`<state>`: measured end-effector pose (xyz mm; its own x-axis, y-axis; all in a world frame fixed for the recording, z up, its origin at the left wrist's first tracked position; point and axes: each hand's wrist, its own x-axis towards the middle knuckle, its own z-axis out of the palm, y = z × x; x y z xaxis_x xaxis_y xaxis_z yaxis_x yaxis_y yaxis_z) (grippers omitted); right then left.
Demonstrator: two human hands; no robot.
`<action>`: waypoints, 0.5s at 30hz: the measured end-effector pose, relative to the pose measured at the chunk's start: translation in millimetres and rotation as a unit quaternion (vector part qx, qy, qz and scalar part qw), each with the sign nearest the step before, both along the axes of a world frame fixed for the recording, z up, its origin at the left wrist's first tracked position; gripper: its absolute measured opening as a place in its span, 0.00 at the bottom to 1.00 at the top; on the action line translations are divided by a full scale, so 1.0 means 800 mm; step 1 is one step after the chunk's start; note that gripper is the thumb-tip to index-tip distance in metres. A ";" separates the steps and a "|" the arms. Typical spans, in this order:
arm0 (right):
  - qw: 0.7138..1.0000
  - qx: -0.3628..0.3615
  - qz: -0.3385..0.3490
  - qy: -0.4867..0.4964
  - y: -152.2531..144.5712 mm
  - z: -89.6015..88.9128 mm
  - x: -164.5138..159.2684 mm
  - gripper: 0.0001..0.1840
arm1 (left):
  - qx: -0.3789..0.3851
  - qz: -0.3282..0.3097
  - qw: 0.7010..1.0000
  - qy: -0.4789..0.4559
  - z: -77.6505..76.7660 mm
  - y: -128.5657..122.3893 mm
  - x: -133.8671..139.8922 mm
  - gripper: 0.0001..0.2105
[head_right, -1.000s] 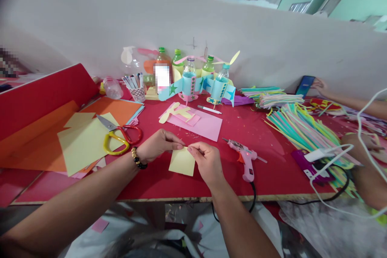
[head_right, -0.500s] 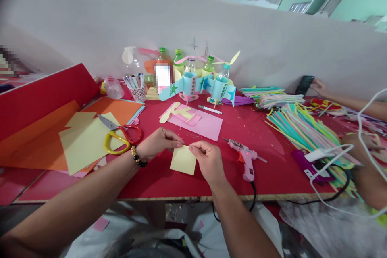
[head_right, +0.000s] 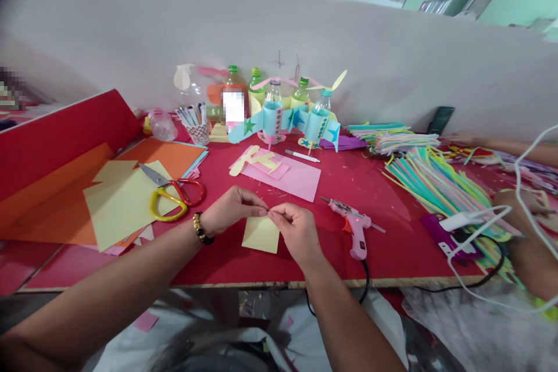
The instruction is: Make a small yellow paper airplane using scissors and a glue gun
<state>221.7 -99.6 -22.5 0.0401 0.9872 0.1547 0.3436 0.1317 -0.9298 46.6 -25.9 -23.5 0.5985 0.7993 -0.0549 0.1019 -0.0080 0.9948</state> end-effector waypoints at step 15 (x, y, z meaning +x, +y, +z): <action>1.000 0.010 0.002 0.004 -0.001 0.001 -0.001 0.10 | -0.044 0.005 0.999 -0.031 -0.001 -0.001 0.001 0.12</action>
<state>220.9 -100.3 -22.1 0.0381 0.9840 0.1743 0.3357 0.1517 -0.9297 47.1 -26.4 -24.1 0.5956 0.7985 -0.0873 0.0394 0.0795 0.9961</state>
